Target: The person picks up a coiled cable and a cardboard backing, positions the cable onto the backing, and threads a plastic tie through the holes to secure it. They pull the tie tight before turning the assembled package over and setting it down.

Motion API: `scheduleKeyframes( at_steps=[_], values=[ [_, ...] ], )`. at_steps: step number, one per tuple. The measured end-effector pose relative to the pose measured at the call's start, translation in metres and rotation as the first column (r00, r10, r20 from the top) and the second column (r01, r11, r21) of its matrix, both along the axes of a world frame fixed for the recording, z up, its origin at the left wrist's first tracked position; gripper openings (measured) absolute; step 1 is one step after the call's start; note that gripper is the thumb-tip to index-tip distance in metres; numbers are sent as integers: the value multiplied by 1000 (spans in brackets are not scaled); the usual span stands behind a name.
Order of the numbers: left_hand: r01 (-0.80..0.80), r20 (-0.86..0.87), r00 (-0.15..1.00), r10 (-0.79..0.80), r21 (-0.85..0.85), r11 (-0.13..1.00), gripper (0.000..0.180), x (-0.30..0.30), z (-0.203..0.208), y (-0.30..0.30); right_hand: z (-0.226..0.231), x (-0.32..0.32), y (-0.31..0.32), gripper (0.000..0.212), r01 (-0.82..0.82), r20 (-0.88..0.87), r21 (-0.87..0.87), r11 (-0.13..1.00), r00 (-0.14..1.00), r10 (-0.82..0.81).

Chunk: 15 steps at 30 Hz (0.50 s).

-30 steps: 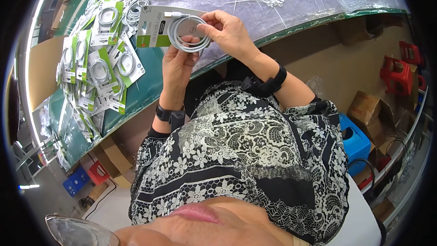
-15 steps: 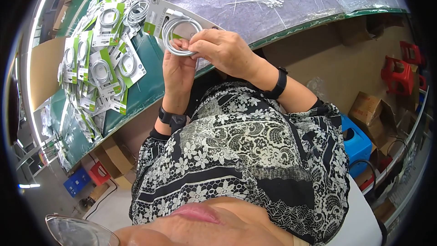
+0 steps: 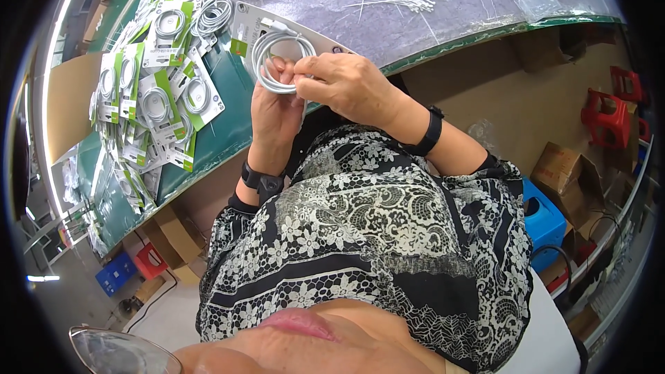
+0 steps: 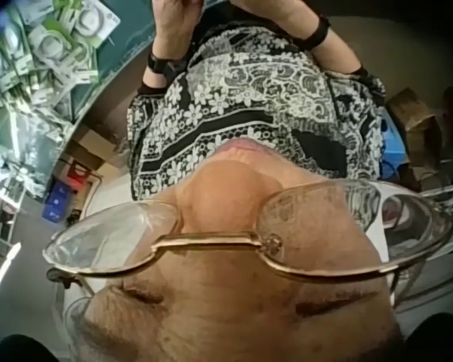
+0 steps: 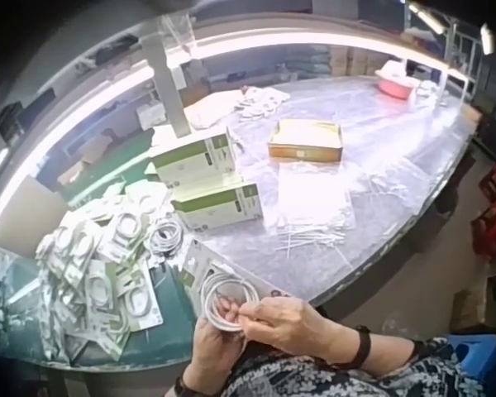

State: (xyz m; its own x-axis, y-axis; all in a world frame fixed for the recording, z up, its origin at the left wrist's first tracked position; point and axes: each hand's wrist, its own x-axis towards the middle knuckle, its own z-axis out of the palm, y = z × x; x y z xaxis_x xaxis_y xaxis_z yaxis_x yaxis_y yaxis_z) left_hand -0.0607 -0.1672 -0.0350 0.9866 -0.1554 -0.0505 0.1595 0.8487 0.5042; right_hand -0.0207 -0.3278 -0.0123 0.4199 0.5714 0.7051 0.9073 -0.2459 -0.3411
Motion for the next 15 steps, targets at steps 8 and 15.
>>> scheduleKeyframes(
  at_steps=[8,15],
  values=[
    [101,-119,989,-93,60,993,13,6,-2,5,-1,11,-15,14,32,37,-72,997,999,-30],
    [-44,-350,930,115,203,978,18,2,13,3,-1,11,-20,14,8,57,-58,998,998,-5]
  ],
)
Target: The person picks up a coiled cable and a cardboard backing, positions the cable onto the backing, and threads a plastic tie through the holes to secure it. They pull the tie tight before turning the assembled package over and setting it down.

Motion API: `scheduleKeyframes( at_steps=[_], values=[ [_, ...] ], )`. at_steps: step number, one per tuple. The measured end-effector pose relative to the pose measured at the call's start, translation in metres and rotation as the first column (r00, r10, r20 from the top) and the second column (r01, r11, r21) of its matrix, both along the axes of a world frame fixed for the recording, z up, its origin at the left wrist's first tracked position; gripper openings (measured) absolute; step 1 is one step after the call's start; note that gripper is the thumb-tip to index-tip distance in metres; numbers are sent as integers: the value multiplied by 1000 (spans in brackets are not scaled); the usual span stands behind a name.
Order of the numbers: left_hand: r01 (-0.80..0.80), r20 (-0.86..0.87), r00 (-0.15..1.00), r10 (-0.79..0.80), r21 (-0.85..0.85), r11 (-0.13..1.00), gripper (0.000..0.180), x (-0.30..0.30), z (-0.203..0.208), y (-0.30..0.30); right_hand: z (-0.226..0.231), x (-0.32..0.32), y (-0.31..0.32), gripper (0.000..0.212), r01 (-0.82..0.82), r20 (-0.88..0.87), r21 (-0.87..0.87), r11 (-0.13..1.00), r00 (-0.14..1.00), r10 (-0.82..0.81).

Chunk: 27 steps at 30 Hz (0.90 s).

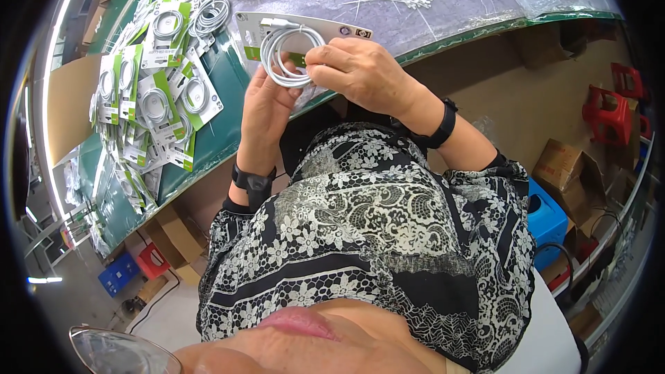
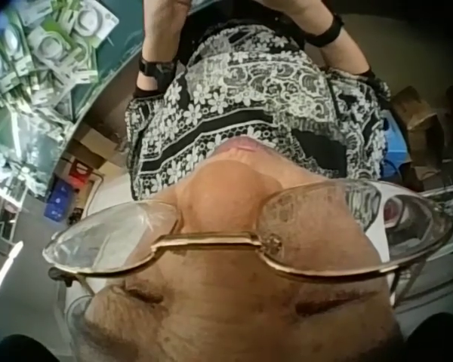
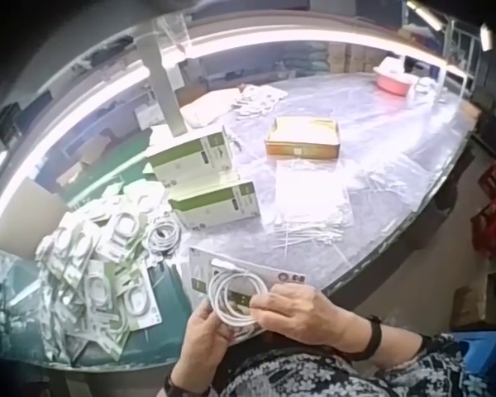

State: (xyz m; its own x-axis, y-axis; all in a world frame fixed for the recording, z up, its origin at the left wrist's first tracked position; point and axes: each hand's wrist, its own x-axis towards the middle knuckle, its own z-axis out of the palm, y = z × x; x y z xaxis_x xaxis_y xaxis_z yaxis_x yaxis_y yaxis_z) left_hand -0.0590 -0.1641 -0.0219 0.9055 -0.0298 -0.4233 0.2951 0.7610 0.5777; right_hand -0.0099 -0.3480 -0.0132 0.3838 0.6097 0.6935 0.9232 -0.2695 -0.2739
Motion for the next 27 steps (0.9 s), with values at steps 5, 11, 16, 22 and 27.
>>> scheduleKeyframes(
  at_steps=[5,11,16,22,27],
  values=[
    [-121,356,930,-86,520,846,19,-8,-23,14,-1,-3,1,16,17,17,-9,1000,1000,-17],
    [238,109,956,-273,258,936,18,-6,-11,23,0,-4,2,15,-23,33,-20,1000,999,24],
    [292,81,938,-338,344,892,19,-10,-6,23,-6,-8,2,13,-69,27,-81,994,997,71],
    [206,186,954,-236,166,964,19,-17,-8,10,-1,-16,1,12,-80,-21,-76,994,997,79],
    [469,210,861,-463,21,883,19,-18,-6,18,6,-19,-8,11,-117,-33,-142,983,993,113]
  ],
)
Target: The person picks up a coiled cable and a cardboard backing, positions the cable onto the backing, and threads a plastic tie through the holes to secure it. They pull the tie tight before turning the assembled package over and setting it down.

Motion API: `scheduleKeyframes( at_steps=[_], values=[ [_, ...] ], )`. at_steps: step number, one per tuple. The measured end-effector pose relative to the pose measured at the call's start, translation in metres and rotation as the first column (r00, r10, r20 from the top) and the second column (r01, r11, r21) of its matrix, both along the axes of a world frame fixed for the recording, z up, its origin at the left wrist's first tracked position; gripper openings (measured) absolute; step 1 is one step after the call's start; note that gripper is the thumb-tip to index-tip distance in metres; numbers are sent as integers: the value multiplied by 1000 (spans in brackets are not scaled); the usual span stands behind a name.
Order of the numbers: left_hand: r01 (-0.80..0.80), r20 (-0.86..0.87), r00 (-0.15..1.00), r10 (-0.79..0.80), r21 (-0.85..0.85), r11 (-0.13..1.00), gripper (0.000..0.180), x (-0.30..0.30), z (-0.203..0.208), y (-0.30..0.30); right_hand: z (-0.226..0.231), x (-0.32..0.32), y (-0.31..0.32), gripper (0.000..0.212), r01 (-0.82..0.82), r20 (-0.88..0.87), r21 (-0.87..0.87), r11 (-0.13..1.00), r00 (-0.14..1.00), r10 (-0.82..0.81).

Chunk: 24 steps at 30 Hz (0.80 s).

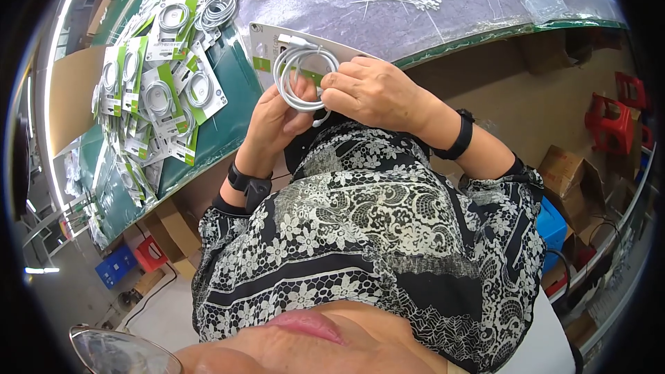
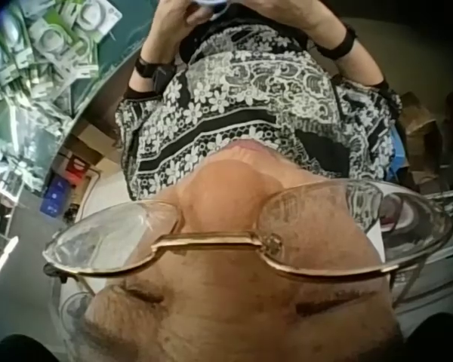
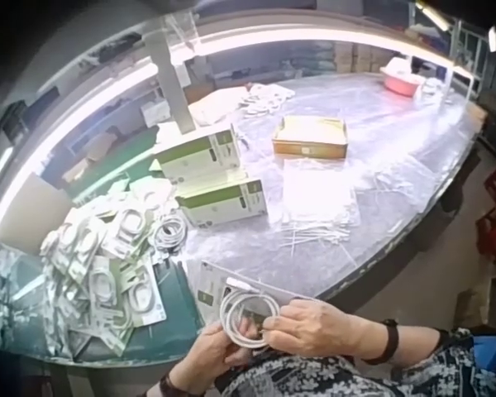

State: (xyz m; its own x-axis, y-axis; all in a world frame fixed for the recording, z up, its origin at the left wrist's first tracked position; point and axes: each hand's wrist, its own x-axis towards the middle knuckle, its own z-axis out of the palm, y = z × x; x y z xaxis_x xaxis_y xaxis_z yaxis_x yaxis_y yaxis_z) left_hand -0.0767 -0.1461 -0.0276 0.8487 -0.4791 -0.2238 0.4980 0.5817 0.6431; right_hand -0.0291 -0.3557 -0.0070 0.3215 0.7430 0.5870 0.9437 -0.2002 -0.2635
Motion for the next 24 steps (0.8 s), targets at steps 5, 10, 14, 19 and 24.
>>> scheduleKeyframes(
  at_steps=[5,10,14,19,24],
  values=[
    [-61,34,998,58,84,995,17,3,4,-5,-2,4,-7,10,39,28,9,999,999,-40],
    [-323,61,946,318,236,916,14,0,4,-16,-3,1,-6,10,85,29,31,996,996,-86],
    [-371,235,924,302,352,859,16,-1,-5,-6,-4,1,-5,11,96,69,15,995,993,-97],
    [-168,104,984,145,267,949,17,2,-2,9,-6,2,-3,11,84,118,3,996,990,-83],
    [-154,136,983,122,254,955,18,-2,2,6,-6,4,-4,11,76,133,-37,996,989,-70]
  ],
)
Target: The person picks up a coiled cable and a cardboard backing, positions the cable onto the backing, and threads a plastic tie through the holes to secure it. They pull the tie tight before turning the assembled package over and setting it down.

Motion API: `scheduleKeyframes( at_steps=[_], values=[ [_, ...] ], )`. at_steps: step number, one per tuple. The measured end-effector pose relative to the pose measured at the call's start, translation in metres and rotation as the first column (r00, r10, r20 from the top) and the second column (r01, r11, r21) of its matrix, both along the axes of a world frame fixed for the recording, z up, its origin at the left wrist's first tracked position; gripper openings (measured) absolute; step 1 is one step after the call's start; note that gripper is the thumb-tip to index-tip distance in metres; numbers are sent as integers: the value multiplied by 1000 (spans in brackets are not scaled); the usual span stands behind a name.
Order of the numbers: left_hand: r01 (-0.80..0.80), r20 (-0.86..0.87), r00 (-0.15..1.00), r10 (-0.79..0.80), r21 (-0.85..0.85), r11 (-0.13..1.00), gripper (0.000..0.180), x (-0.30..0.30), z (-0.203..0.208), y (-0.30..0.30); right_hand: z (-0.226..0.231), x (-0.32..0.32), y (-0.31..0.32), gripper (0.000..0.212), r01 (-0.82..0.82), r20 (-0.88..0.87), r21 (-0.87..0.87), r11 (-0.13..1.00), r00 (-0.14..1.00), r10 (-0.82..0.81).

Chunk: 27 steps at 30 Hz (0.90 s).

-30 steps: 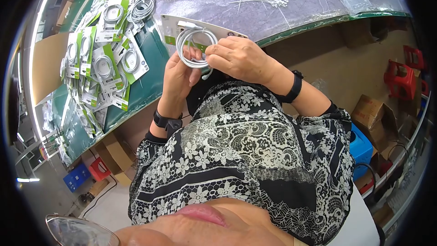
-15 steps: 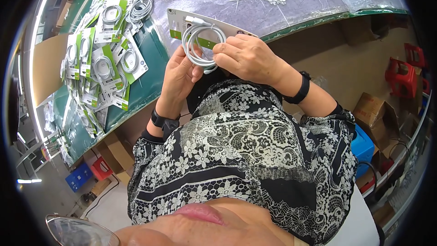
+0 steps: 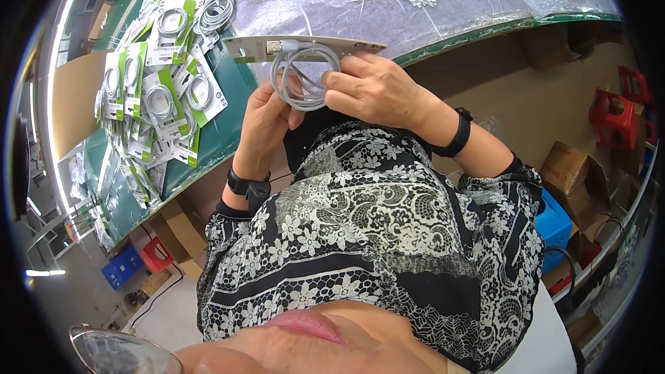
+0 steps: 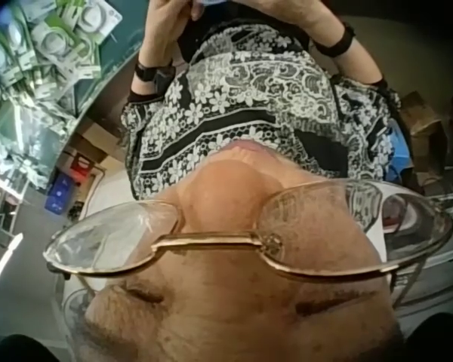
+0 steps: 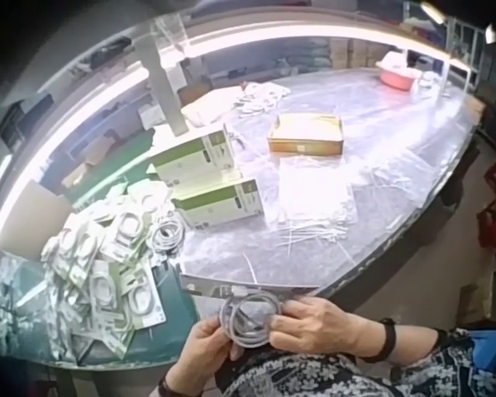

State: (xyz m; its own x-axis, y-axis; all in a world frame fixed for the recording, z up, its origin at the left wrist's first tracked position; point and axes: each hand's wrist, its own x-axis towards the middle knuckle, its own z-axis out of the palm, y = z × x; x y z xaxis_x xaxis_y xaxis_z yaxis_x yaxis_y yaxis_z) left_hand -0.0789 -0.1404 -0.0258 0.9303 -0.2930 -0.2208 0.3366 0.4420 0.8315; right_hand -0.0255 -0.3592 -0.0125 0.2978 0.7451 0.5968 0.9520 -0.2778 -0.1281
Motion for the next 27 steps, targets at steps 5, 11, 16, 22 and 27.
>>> scheduleKeyframes(
  at_steps=[5,11,16,22,27],
  values=[
    [93,177,981,-78,-78,993,19,1,-15,-1,-1,-2,-1,11,-37,-39,1,999,999,37],
    [111,-30,993,-117,-144,983,19,0,-7,3,3,-3,-2,11,-86,-98,24,996,991,88],
    [120,-5,992,-128,-323,939,16,5,-15,0,-1,1,-5,11,-67,-82,30,997,994,69],
    [-94,-37,995,88,-201,975,11,0,-5,-20,3,-2,-3,10,48,-110,96,994,993,-37],
    [-240,88,966,242,-37,970,14,-3,-9,-22,7,-3,-3,10,55,-81,75,996,996,-49]
  ],
)
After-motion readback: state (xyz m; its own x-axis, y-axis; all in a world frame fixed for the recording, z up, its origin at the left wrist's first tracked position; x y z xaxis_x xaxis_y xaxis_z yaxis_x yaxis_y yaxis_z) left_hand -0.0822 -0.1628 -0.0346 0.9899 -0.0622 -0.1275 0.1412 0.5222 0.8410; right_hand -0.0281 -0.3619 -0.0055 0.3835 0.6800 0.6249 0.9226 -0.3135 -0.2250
